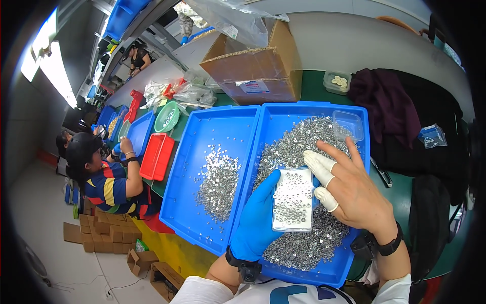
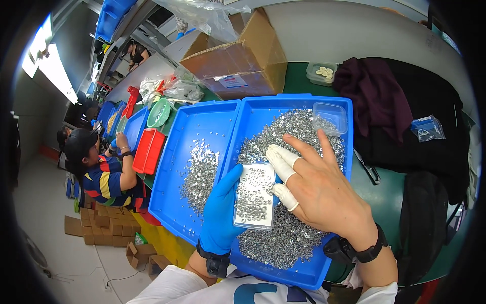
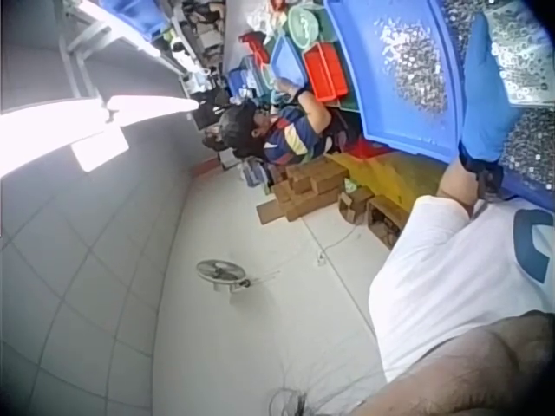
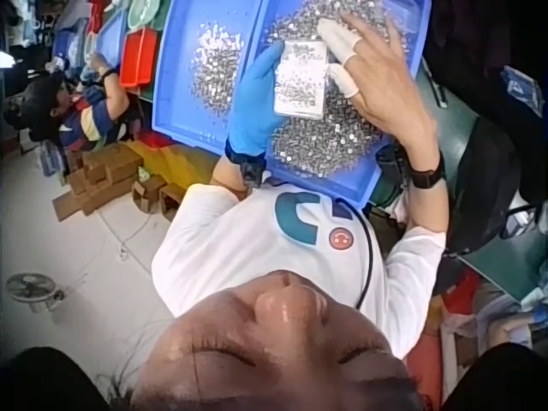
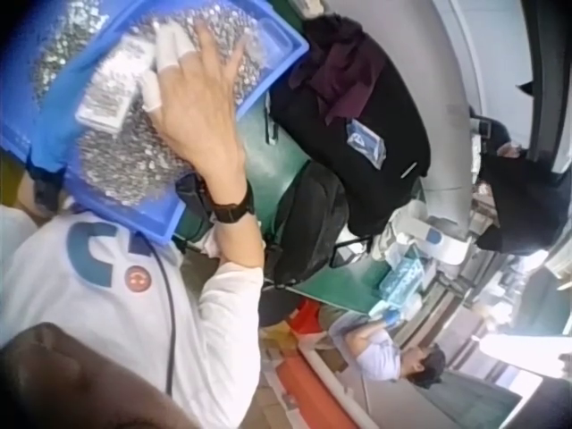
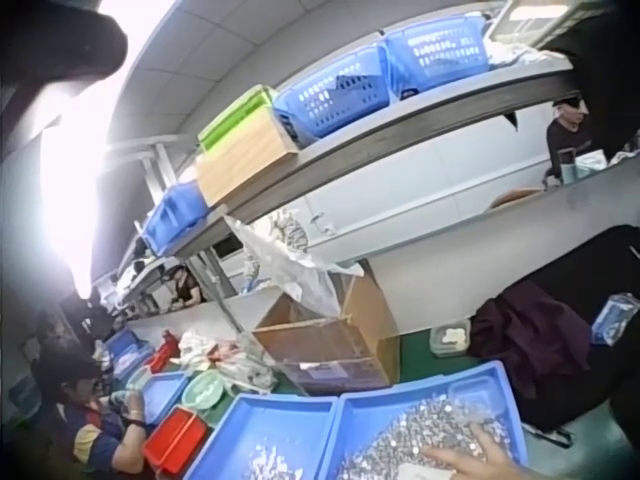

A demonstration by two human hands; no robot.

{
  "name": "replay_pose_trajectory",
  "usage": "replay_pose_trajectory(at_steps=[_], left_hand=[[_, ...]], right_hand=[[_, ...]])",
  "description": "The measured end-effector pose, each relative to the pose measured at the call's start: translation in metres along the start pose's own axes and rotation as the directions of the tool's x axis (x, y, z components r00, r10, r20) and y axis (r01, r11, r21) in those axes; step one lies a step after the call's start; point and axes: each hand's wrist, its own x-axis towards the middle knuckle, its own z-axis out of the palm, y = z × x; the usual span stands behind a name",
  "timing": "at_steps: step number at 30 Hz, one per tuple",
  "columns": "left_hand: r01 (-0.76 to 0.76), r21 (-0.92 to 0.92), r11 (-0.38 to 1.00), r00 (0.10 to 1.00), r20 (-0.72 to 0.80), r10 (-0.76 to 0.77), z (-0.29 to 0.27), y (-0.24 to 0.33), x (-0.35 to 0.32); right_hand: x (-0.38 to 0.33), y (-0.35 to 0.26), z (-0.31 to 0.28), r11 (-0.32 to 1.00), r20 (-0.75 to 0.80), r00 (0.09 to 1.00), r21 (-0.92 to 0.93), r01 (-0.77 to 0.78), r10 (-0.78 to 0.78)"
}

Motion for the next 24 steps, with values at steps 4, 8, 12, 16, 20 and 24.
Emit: replay_pose_trajectory(at_steps=[4, 8, 12, 16, 20, 24], left_hand=[[0.000, -0.025, 1.000, 1.000, 0.005, 0.000, 0.004, -0.002, -0.001], [-0.049, 0.081, 0.996, 0.997, -0.051, 0.053, 0.004, -0.002, -0.001], [-0.043, 0.065, 0.997, 0.997, -0.055, 0.047, 0.005, -0.003, 0.000], [-0.052, 0.108, 0.993, 0.994, -0.092, 0.062, 0.001, -0.001, -0.001], [-0.065, 0.156, 0.986, 0.997, -0.027, 0.070, -0.001, 0.002, 0.000], [-0.104, 0.139, 0.985, 0.994, 0.038, 0.099, 0.007, -0.003, -0.001]], right_hand=[[0.000, 0.000, 0.000, 1.000, -0.008, 1.000, 0.010, 0.001, -0.001], [-0.001, 0.000, 0.002, 1.000, -0.024, 1.000, 0.008, 0.006, -0.006], [-0.001, 0.001, 0.003, 1.000, -0.027, 1.000, 0.000, 0.013, -0.013], [0.000, 0.001, -0.001, 1.000, 0.029, 0.999, 0.010, -0.022, 0.022], [0.003, -0.004, -0.005, 0.999, 0.049, 0.998, 0.048, 0.023, -0.025], [0.006, -0.012, 0.001, 0.990, 0.086, 0.990, 0.098, 0.105, -0.113]])
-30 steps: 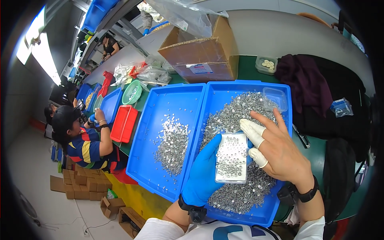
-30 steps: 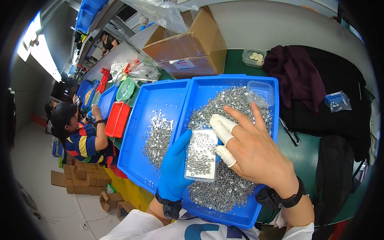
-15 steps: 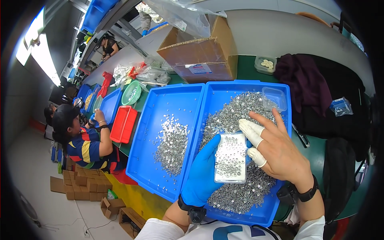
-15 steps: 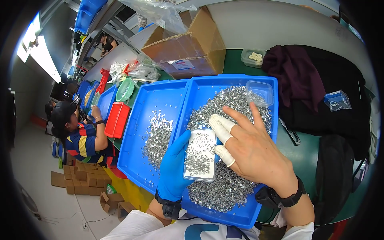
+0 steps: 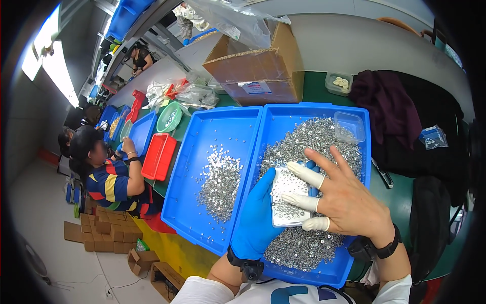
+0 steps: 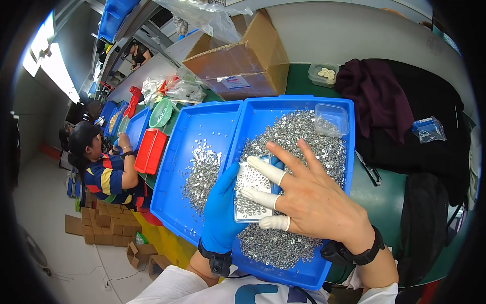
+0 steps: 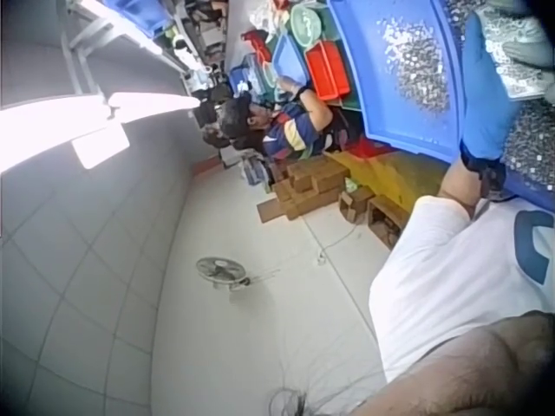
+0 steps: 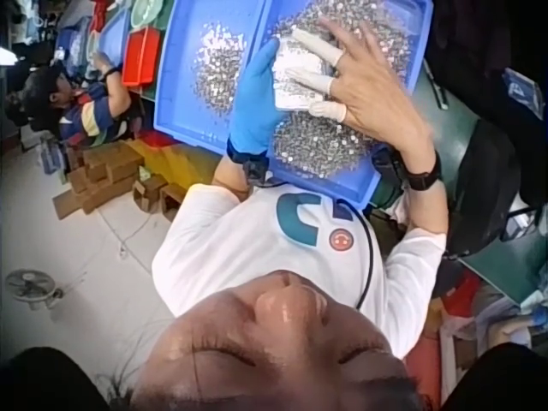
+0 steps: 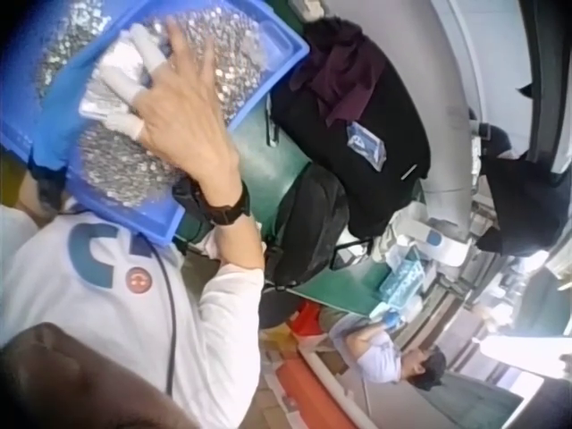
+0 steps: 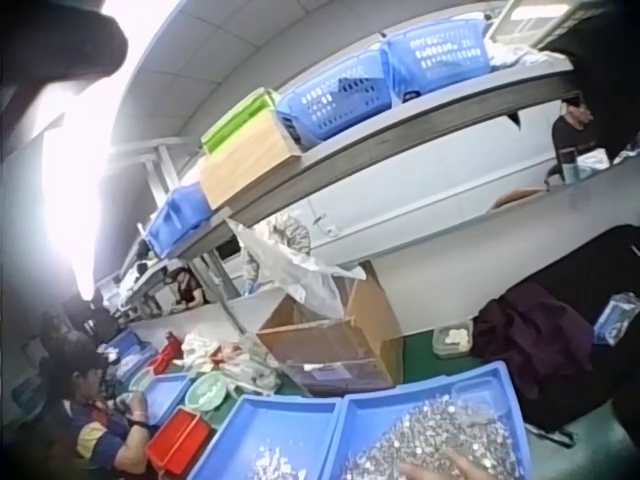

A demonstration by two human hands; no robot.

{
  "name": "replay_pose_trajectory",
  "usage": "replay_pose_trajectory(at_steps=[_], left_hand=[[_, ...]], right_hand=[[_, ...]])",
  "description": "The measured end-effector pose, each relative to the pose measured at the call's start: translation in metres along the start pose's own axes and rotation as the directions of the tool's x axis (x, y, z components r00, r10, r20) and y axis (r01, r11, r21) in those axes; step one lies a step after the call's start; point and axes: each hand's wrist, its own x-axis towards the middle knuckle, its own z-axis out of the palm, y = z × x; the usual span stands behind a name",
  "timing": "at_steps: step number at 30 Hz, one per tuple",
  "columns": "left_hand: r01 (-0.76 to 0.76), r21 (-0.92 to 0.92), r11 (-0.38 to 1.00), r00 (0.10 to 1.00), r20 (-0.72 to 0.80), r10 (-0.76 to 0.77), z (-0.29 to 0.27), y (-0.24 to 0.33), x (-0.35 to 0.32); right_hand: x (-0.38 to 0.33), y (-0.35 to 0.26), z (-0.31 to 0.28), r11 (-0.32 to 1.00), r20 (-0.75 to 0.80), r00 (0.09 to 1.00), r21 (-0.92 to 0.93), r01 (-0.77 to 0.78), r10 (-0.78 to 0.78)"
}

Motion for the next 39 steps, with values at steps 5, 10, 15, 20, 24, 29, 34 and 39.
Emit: replay_pose_trajectory(at_steps=[5, 10, 15, 20, 24, 29, 34, 39], left_hand=[[0.024, -0.028, 0.999, 0.998, 0.058, -0.022, -0.004, 0.002, 0.000], [-0.027, 0.046, 0.999, 0.995, -0.092, 0.032, -0.003, 0.000, 0.001], [-0.021, 0.027, 0.999, 0.998, -0.058, 0.023, -0.004, 0.002, 0.000], [0.000, 0.011, 1.000, 0.996, -0.089, 0.001, 0.001, 0.000, 0.001], [0.016, -0.048, 0.999, 0.999, -0.038, -0.018, -0.007, 0.003, -0.001], [0.022, -0.050, 0.999, 0.999, -0.028, -0.023, -0.003, 0.002, 0.001], [0.016, -0.055, 0.998, 0.999, -0.030, -0.018, -0.004, 0.002, 0.000], [0.025, -0.051, 0.998, 0.999, -0.028, -0.026, -0.007, 0.003, 0.000]], right_hand=[[-0.001, 0.001, 0.001, 0.999, 0.032, 0.999, -0.044, -0.008, 0.009], [-0.001, 0.004, 0.005, 0.992, 0.064, 0.998, -0.124, -0.012, 0.020], [0.000, 0.005, 0.000, 0.998, 0.000, 0.999, -0.022, -0.055, 0.055], [-0.005, 0.010, -0.003, 0.992, -0.069, 0.990, 0.039, -0.120, 0.122], [-0.005, 0.012, -0.003, 0.994, -0.053, 0.992, -0.004, -0.112, 0.112], [-0.006, 0.013, -0.001, 0.994, -0.052, 0.993, -0.015, -0.109, 0.108], [-0.006, 0.010, -0.004, 0.993, -0.037, 0.992, -0.012, -0.120, 0.119], [-0.006, 0.010, -0.002, 0.994, -0.070, 0.992, -0.012, -0.108, 0.107]])
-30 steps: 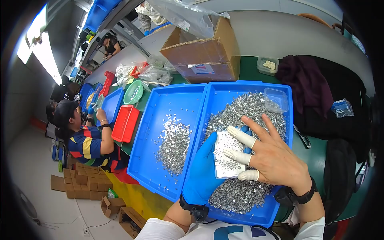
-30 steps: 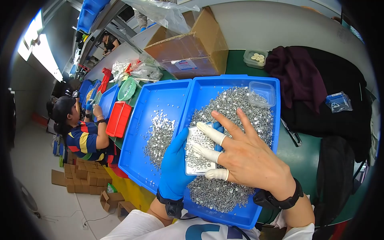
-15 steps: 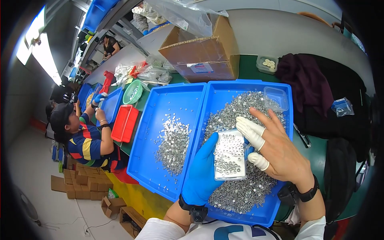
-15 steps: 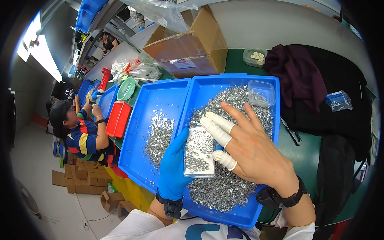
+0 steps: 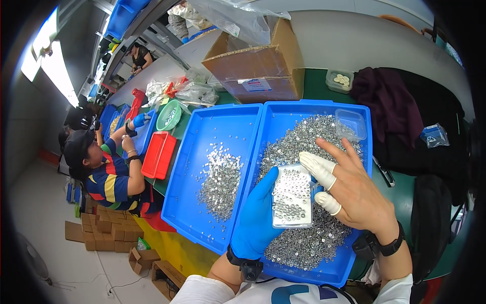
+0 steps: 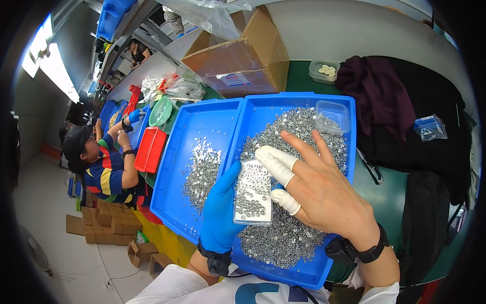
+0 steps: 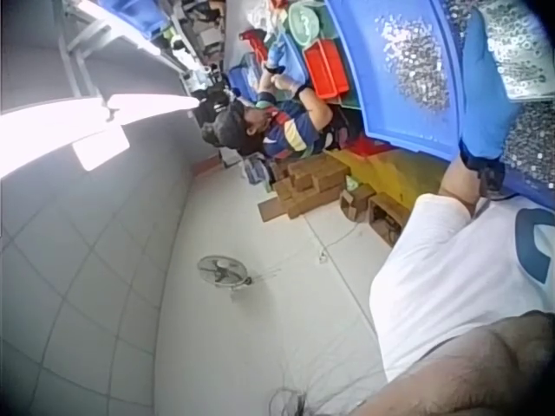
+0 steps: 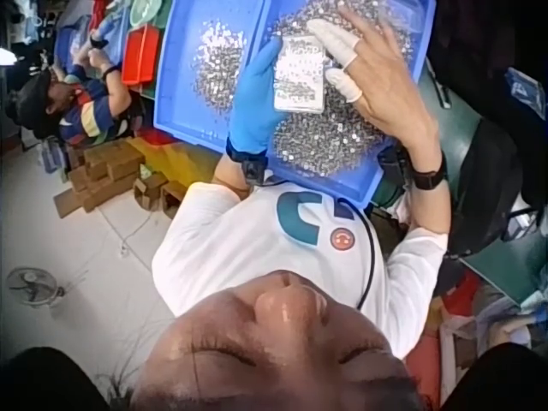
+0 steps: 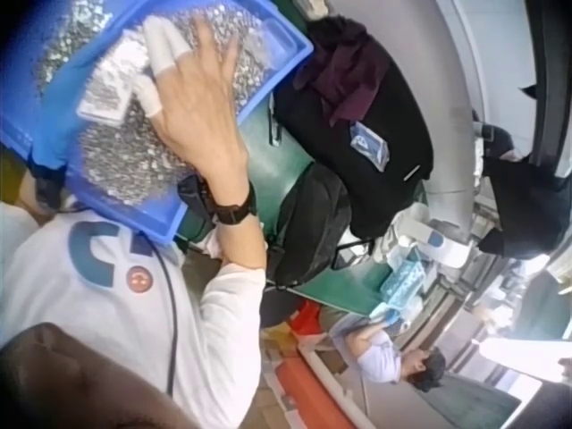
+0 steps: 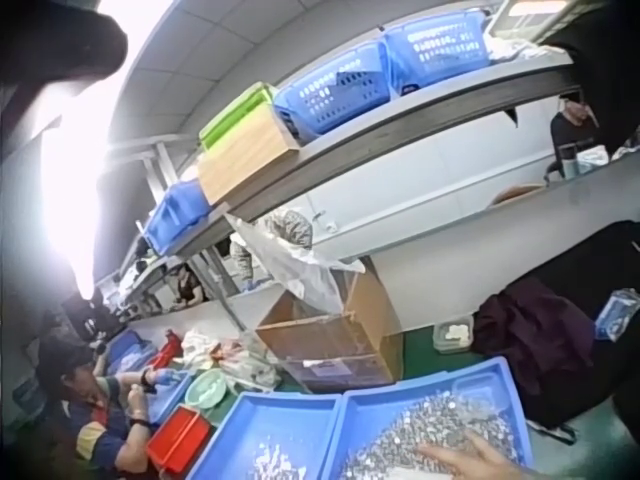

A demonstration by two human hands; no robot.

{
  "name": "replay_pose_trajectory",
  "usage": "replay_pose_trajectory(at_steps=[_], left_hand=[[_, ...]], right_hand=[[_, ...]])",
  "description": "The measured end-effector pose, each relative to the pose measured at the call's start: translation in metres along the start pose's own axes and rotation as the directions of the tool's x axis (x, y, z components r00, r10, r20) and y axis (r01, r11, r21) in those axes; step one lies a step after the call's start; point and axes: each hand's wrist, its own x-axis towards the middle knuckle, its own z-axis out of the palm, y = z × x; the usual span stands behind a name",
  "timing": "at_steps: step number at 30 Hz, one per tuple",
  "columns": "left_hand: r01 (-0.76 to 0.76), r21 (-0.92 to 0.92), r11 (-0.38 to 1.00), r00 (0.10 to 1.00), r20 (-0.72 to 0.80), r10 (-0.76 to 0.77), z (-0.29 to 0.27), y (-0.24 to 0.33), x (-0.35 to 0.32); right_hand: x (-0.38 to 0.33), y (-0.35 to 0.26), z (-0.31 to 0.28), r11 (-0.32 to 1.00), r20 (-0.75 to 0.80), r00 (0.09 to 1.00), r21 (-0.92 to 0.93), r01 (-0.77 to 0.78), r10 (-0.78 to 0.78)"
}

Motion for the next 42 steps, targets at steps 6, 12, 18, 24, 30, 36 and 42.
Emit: replay_pose_trajectory(at_steps=[6, 12, 18, 24, 30, 36, 42], left_hand=[[-0.010, 0.028, 1.000, 1.000, -0.025, 0.011, 0.001, 0.000, -0.001], [-0.013, 0.018, 1.000, 1.000, -0.006, 0.014, -0.001, 0.000, 0.000], [-0.023, 0.052, 0.998, 0.999, -0.046, 0.026, 0.007, -0.002, 0.001], [0.000, -0.014, 1.000, 1.000, -0.001, 0.000, 0.000, -0.001, 0.001], [0.011, -0.060, 0.998, 1.000, -0.002, -0.011, -0.005, 0.001, 0.002], [0.011, -0.035, 0.999, 1.000, -0.008, -0.011, -0.002, 0.000, 0.002], [0.009, -0.019, 1.000, 1.000, -0.025, -0.009, 0.000, 0.000, 0.002]], right_hand=[[0.000, -0.001, -0.003, 1.000, 0.034, 0.999, -0.002, -0.011, 0.011], [0.000, -0.001, -0.002, 1.000, 0.034, 0.999, -0.006, -0.002, 0.002], [-0.001, 0.000, -0.001, 1.000, 0.024, 1.000, -0.008, 0.003, -0.002], [-0.001, -0.001, -0.001, 1.000, 0.029, 1.000, -0.013, 0.002, -0.002], [-0.001, 0.000, 0.000, 1.000, 0.031, 0.999, -0.005, 0.006, -0.006], [-0.001, 0.000, -0.001, 1.000, 0.030, 1.000, -0.001, 0.007, -0.007], [-0.001, -0.001, -0.001, 1.000, 0.024, 1.000, -0.001, 0.006, -0.006]])
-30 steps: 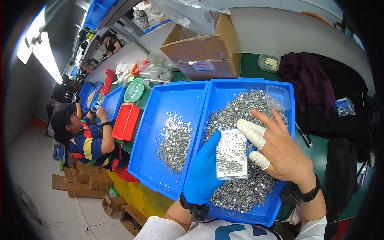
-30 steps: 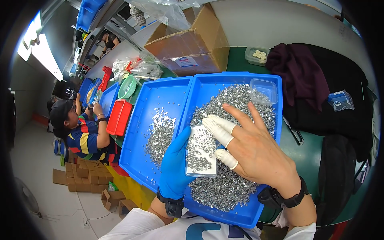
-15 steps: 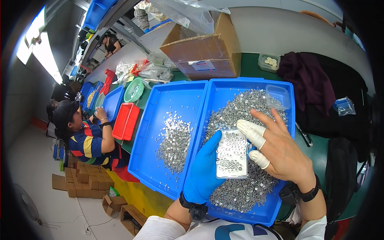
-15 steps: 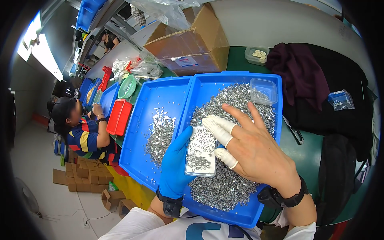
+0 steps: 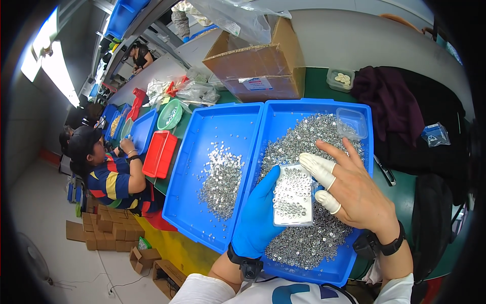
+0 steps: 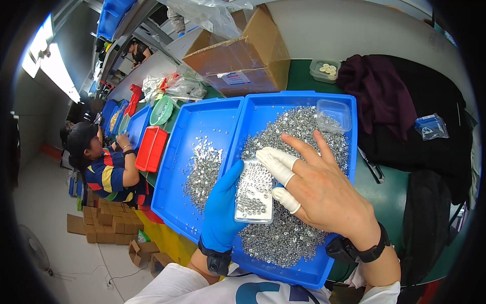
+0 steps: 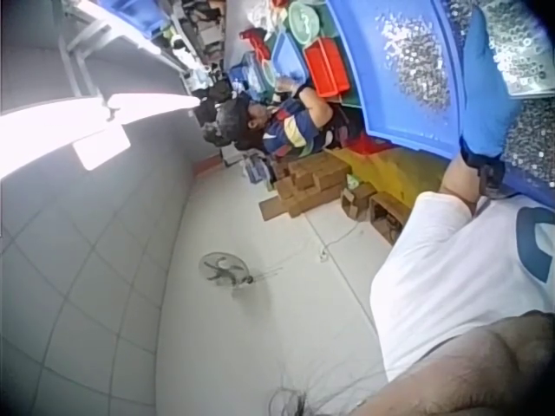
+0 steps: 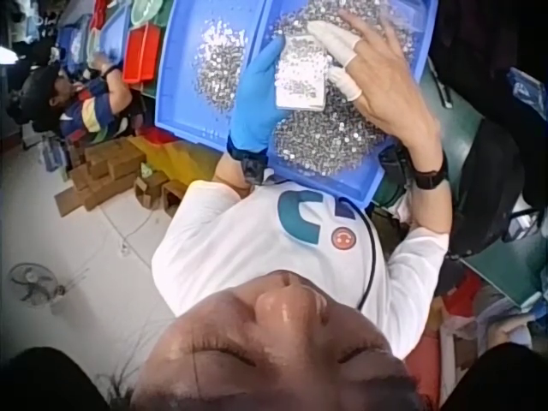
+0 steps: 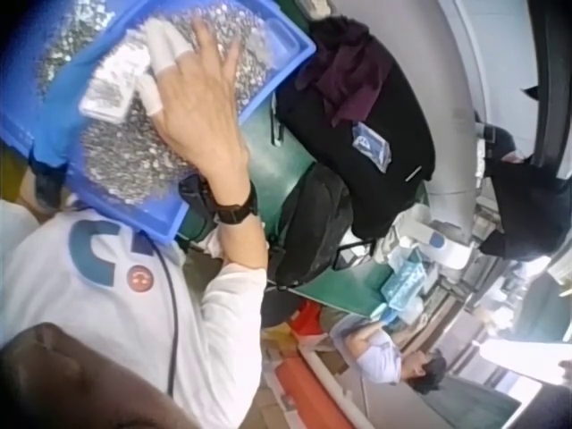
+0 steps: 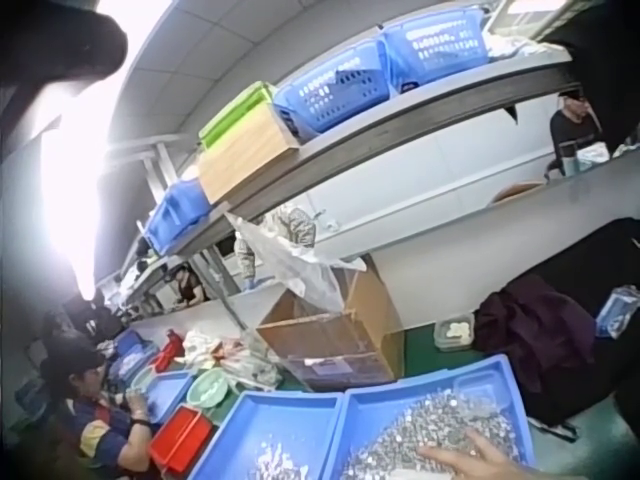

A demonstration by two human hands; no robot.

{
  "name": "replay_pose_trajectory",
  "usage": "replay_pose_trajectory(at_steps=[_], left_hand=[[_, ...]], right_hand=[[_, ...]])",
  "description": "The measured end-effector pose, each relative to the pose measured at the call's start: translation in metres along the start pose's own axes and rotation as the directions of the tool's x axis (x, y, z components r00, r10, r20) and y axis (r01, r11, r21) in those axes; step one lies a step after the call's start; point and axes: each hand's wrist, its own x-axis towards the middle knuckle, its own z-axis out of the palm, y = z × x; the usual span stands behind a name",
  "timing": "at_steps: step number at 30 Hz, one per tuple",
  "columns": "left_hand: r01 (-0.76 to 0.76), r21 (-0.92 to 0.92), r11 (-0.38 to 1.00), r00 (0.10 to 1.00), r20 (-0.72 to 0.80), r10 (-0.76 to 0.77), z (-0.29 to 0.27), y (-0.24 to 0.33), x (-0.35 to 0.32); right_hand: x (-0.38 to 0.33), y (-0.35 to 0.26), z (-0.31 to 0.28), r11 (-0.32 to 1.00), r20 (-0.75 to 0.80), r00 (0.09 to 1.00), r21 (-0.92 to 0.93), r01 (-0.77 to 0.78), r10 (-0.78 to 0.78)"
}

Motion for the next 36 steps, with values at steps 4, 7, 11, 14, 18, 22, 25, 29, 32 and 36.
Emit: replay_pose_trajectory(at_steps=[4, 7, 11, 14, 18, 22, 25, 29, 32, 36], left_hand=[[-0.014, 0.013, 1.000, 1.000, -0.018, 0.014, -0.003, 0.000, 0.002], [0.004, 0.006, 1.000, 1.000, 0.010, -0.004, -0.004, 0.000, 0.003], [0.017, -0.027, 1.000, 1.000, 0.002, -0.017, -0.003, -0.001, 0.002], [0.023, -0.040, 0.999, 1.000, 0.004, -0.023, -0.003, -0.002, 0.002], [-0.016, 0.039, 0.999, 1.000, -0.020, 0.016, 0.004, -0.003, 0.002], [-0.046, 0.099, 0.994, 0.999, -0.013, 0.048, 0.005, -0.003, -0.001], [-0.047, 0.086, 0.995, 0.999, 0.010, 0.047, 0.003, -0.002, -0.002], [-0.080, 0.110, 0.991, 0.996, 0.048, 0.075, 0.005, -0.005, -0.002], [-0.169, 0.244, 0.955, 0.985, 0.085, 0.153, 0.008, -0.010, -0.002], [-0.002, -0.019, 1.000, 0.991, 0.133, 0.005, 0.004, -0.009, 0.004]], right_hand=[[0.000, 0.000, 0.000, 1.000, -0.013, 1.000, -0.001, 0.002, -0.002], [0.000, 0.001, 0.001, 1.000, -0.005, 1.000, -0.006, 0.004, -0.004], [0.000, -0.001, -0.002, 1.000, -0.015, 1.000, -0.009, 0.010, -0.010], [0.000, -0.002, 0.000, 1.000, -0.051, 0.999, -0.011, 0.010, -0.011], [0.000, -0.002, 0.000, 1.000, -0.068, 0.998, -0.019, 0.010, -0.011], [-0.001, -0.003, 0.000, 1.000, -0.053, 0.999, -0.015, 0.008, -0.009], [0.001, -0.005, -0.001, 1.000, -0.061, 0.998, -0.007, -0.004, 0.004], [0.004, -0.013, 0.001, 1.000, -0.061, 0.998, -0.012, -0.004, 0.003], [0.006, -0.022, 0.003, 0.998, -0.009, 0.999, -0.047, 0.049, -0.049], [0.007, -0.025, 0.008, 0.994, 0.042, 0.994, -0.028, 0.104, -0.103]])
